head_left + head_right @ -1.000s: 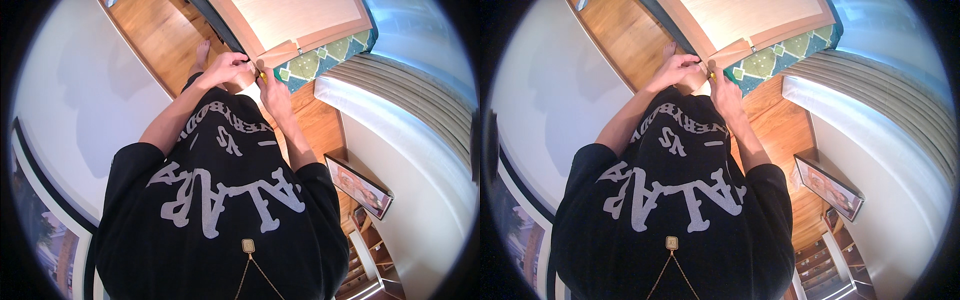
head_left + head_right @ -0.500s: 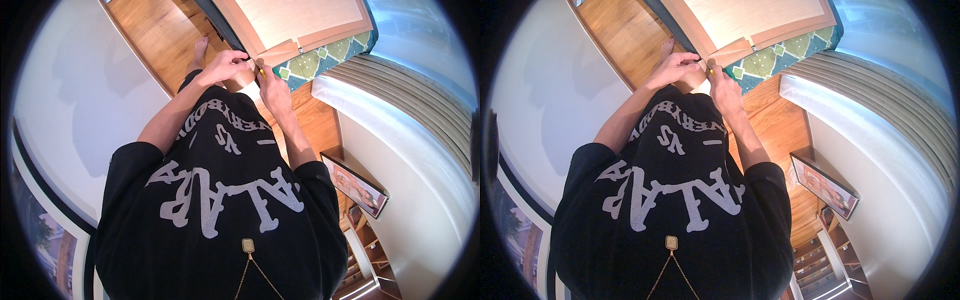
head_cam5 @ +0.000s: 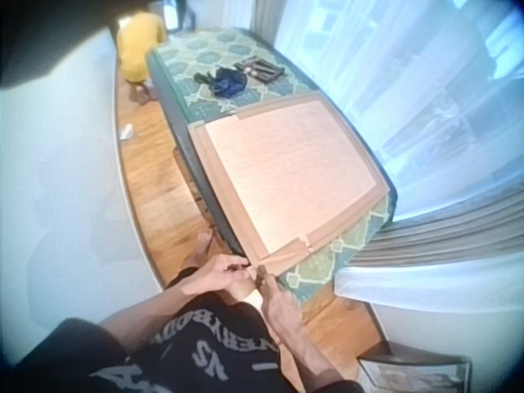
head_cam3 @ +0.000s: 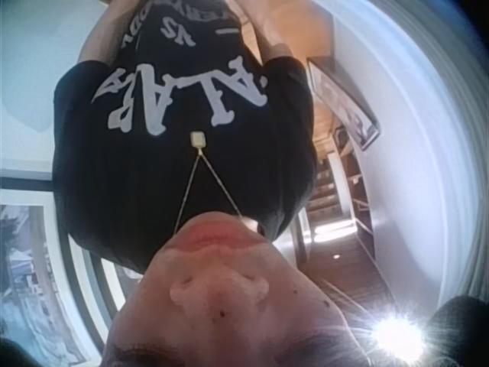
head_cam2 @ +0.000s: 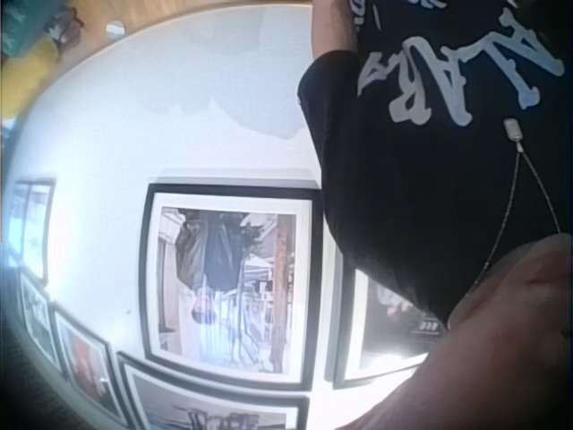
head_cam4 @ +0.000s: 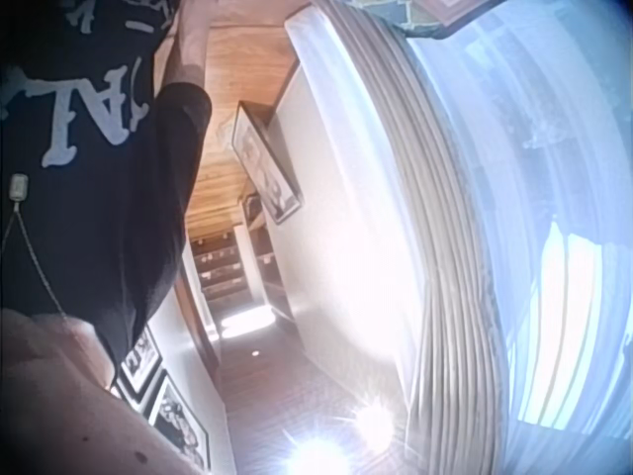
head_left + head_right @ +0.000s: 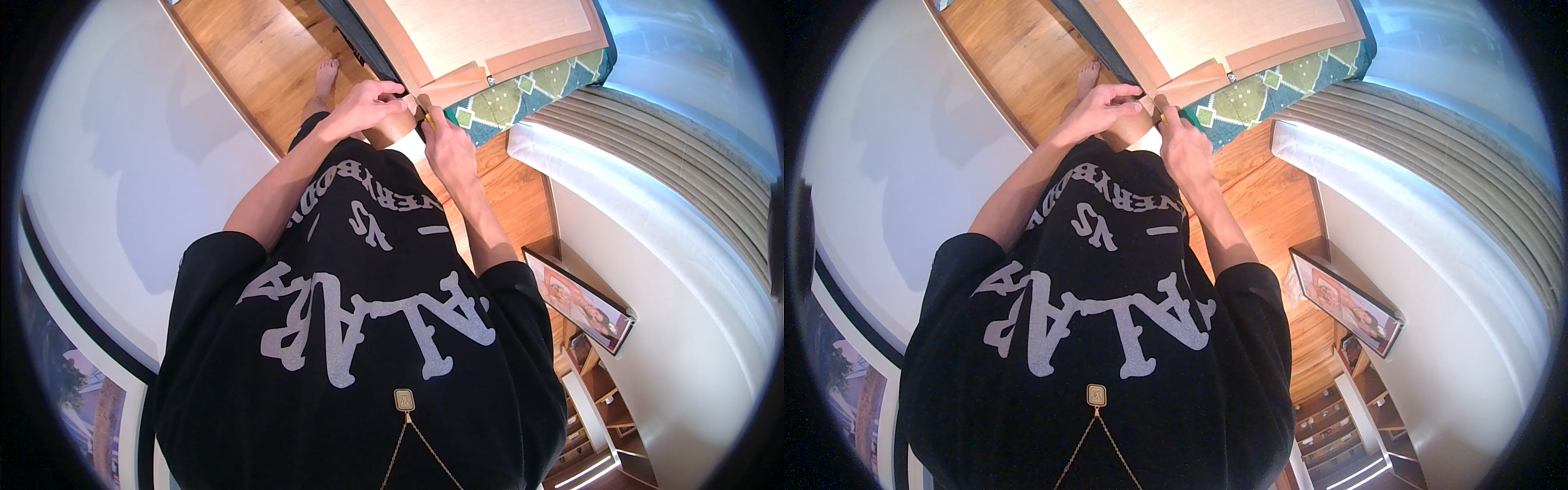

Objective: The person applies brown tape to the edges of a rectangular wooden board, using a utility knife to cut the tape and smoothing it down with their fingers. They repeatedly measure, cut, and press the tape along the board's perimeter.

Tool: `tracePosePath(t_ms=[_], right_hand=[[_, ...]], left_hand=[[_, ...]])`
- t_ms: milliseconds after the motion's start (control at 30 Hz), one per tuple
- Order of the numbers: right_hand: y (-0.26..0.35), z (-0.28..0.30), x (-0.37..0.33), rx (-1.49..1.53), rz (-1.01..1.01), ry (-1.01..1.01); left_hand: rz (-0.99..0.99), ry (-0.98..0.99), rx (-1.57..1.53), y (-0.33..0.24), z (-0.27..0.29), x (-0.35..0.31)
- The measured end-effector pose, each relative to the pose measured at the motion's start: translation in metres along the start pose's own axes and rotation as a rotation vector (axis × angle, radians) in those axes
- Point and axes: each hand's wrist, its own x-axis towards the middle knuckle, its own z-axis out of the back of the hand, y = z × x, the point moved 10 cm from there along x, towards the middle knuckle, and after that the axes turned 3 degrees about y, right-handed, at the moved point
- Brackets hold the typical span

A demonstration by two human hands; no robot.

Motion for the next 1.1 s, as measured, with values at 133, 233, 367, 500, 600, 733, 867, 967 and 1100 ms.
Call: tracePosePath(t_ms=[133, 233, 367, 500, 600, 733, 867, 967, 1100], right_hand=[[-0.004, 0.0, -0.009, 0.007, -0.003, -0.016], [-0.008, 0.0, -0.014, 0.03, -0.009, -0.024], [-0.015, -0.001, -0.02, 0.041, -0.053, -0.009], [-0.016, 0.002, -0.029, 0.045, -0.062, -0.021], [-0.02, -0.001, -0.034, 0.056, -0.073, -0.011], [-0.033, 0.009, -0.048, 0.029, -0.127, -0.017], [-0.058, 0.027, -0.038, 0.2, -0.192, -0.302], [-0.105, 0.017, -0.013, 0.472, -0.415, -0.409], [-0.11, 0.04, 0.005, 0.515, -0.491, -0.586]], left_hand=[[-0.048, -0.05, -0.039, 0.002, 0.003, 0.001], [-0.036, -0.045, -0.04, 0.003, 0.002, 0.0], [0.034, 0.035, -0.011, 0.002, -0.001, -0.001], [0.03, 0.041, -0.03, 0.001, -0.003, -0.001], [-0.001, 0.023, -0.042, 0.003, -0.001, -0.001], [-0.046, 0.077, -0.019, 0.01, -0.002, -0.004], [-0.041, 0.247, -0.034, 0.018, -0.022, -0.024], [-0.054, 0.14, 0.208, -0.039, -0.012, -0.049], [-0.559, -0.324, 0.632, -0.15, 0.033, -0.042]])
